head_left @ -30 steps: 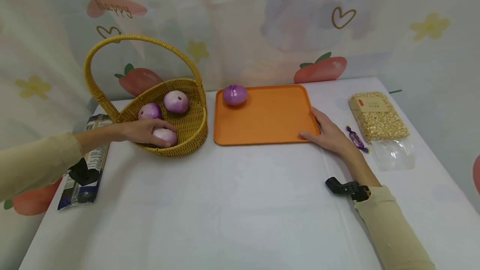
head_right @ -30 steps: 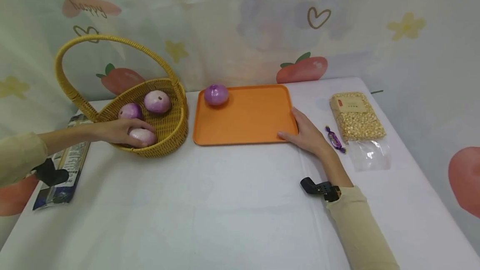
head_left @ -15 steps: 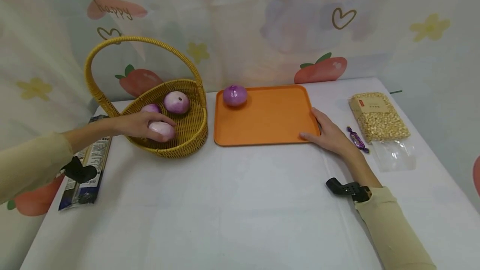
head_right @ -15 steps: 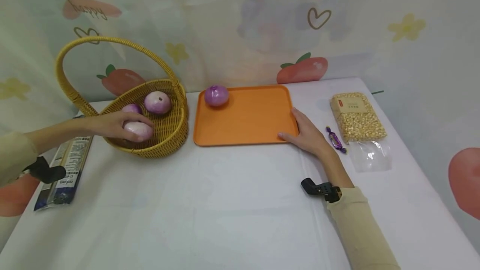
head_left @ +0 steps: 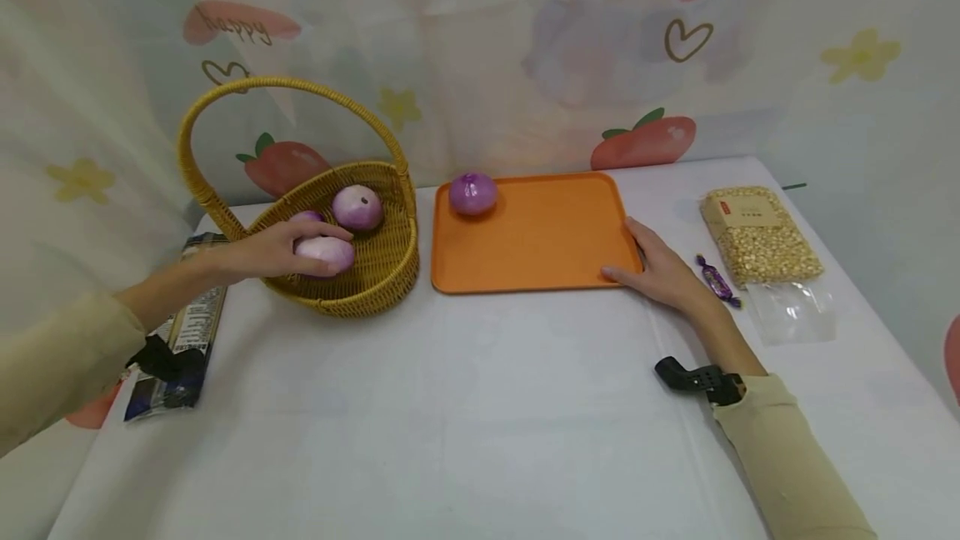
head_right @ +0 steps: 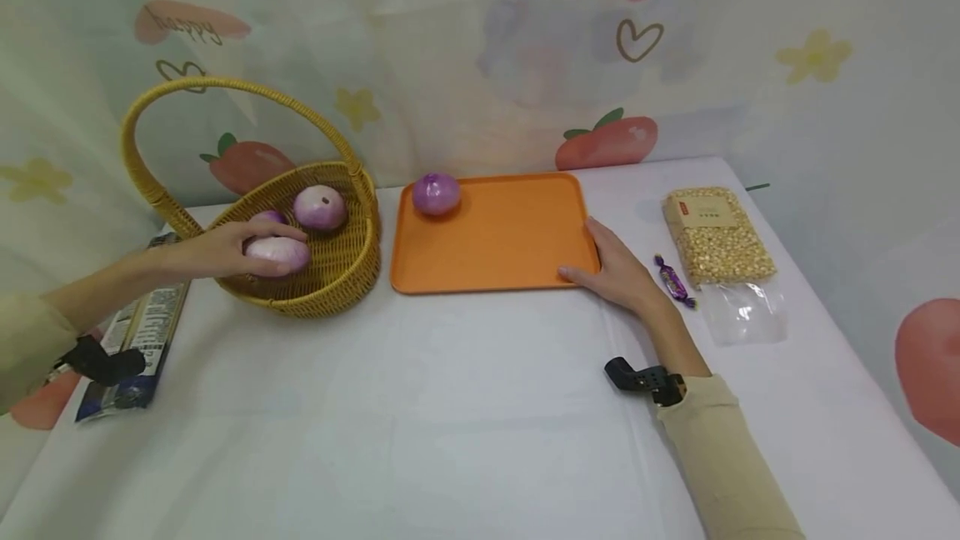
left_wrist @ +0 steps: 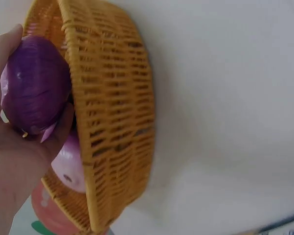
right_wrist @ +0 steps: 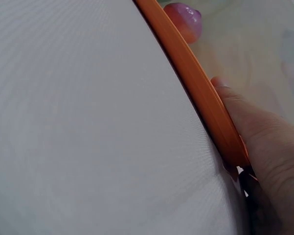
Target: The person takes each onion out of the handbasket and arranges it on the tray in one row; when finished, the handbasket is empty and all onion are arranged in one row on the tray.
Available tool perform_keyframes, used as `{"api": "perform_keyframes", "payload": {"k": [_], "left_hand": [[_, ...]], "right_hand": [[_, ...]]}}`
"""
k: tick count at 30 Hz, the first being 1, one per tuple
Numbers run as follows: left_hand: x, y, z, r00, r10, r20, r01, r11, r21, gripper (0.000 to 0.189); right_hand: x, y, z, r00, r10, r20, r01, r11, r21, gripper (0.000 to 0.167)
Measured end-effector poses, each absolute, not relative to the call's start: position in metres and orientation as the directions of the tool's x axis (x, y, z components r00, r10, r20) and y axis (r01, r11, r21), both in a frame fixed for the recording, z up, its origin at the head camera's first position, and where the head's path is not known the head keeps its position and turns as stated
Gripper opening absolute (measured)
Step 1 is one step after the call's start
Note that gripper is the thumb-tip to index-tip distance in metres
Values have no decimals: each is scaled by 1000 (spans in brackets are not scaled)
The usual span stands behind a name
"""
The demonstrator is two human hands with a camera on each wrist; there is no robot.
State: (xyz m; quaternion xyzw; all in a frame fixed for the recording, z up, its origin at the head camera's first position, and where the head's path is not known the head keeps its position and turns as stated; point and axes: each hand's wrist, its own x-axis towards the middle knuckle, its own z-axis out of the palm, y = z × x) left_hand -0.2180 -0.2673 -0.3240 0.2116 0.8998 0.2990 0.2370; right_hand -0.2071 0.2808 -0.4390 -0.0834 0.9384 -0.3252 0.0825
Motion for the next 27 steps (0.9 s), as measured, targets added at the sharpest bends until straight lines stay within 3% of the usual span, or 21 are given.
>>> {"api": "perform_keyframes", "payload": {"k": [12, 20, 27], "left_hand": [[-205, -252, -328, -899, 399, -182, 136, 647, 751, 53], [-199, -241, -330, -904, 421, -80, 190, 562, 805, 52], [-198, -236, -335, -922, 379, -82, 178, 602, 778, 54]], "right_hand": [[-205, 280, -437, -971, -219, -91, -112, 762, -638, 102], [-205, 281, -438, -972, -217, -91, -111, 765, -635, 102], [-205, 281, -437, -973, -214, -89, -112, 769, -629, 102]]}}
